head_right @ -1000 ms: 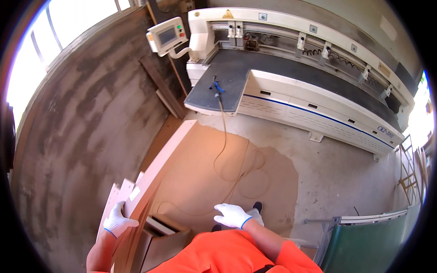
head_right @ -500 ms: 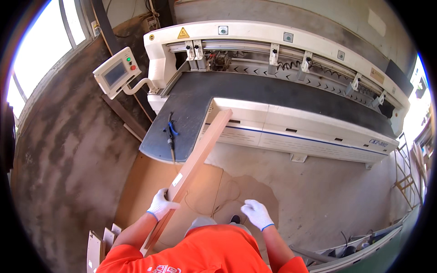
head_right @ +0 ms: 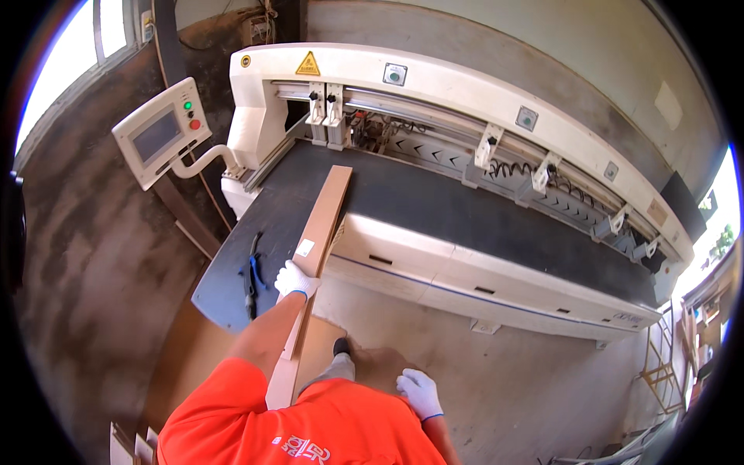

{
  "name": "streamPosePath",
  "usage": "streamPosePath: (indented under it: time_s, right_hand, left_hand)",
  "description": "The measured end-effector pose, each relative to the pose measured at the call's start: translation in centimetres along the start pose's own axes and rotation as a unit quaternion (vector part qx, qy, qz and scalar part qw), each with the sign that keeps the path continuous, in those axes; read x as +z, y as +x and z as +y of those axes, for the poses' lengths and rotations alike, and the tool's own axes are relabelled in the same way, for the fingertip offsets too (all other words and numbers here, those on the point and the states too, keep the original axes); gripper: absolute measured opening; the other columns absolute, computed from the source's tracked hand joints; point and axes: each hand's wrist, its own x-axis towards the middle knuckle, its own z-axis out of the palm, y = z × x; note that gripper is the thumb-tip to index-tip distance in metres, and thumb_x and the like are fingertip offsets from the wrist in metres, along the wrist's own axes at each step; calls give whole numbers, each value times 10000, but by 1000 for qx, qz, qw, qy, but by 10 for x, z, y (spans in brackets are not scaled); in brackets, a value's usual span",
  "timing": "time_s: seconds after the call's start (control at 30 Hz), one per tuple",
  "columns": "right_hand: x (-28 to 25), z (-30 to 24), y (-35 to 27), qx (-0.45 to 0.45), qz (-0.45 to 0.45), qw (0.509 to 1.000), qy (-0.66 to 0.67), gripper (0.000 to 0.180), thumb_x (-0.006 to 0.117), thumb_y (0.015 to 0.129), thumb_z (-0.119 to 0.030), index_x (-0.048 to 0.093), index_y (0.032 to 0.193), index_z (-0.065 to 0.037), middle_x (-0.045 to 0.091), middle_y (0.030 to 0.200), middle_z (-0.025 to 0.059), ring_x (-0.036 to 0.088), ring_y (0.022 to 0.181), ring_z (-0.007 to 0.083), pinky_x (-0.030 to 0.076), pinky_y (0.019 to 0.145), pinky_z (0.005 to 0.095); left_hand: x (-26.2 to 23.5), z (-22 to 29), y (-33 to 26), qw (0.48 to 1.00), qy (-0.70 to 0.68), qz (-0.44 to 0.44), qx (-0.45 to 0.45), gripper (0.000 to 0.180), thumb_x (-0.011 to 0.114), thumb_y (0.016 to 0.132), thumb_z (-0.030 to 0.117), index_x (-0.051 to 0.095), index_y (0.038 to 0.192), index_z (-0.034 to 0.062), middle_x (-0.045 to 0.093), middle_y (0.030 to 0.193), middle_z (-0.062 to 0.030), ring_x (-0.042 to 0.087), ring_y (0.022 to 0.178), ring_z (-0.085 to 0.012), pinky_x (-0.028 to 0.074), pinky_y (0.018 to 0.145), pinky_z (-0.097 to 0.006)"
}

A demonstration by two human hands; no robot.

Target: The person places wooden boards onto a machinery belt, uses an air gun to clean the machine and boards, and manages the flow of items through the station.

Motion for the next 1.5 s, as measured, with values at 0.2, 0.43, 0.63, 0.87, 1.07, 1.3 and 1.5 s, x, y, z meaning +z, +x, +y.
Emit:
streamPosePath:
  time_s: [0.2,0.43,0.63,0.87,1.07,1.3,1.5]
  right_hand:
    - [38,-72,83,-127,30,984,-121,187,727,971,-184,667,1088,-52,680,928,42,632,807,116,522,709,296]
    - [85,-205,148,-446,48,639,-625,1070,906,723,-440,431,1556,34,432,1592,294,414,1486,460,307,1250,600]
    - [90,-220,223,-358,-116,651,-659,954,833,735,-455,477,1507,-23,609,1400,279,617,1266,434,475,1090,539]
    - [75,-169,280,-276,-159,749,-581,459,825,793,-438,685,923,-21,716,868,209,708,799,385,560,736,475]
    - [72,-201,372,-64,-260,922,-281,380,799,937,-256,746,1159,48,771,1028,80,706,888,174,585,773,360]
    - [179,-195,470,-34,-210,973,-94,373,746,993,-213,707,1212,87,748,1113,131,695,1005,205,552,902,360]
    - [270,-174,440,31,-298,954,-31,410,743,963,-141,664,1311,62,740,1163,138,700,998,237,573,907,388]
  left_hand:
    - [-15,39,50,996,-3,15,89,745,865,678,333,527,1281,53,653,1194,-208,641,1140,-394,491,1002,-518]
    - [-92,2,53,889,35,6,457,739,783,667,163,556,1358,32,632,1163,-199,601,1107,-402,437,993,-500]
    - [-117,26,67,736,19,85,671,601,704,720,92,622,1315,57,630,1172,-142,610,1177,-345,417,1155,-503]
    - [-70,19,76,849,-35,291,441,445,659,710,41,680,1155,46,654,1106,-158,633,1099,-374,471,1081,-543]
    - [-20,-117,59,987,41,138,-76,560,798,793,241,568,1267,52,634,1180,-216,643,1116,-438,566,878,-530]
    - [-88,-164,-16,959,-86,120,-240,418,666,780,128,532,1160,15,705,1097,-319,682,1077,-511,536,927,-547]
    - [-148,-151,-176,922,-138,137,-334,875,747,761,165,410,1558,33,711,1001,-160,737,881,-271,588,797,-360]
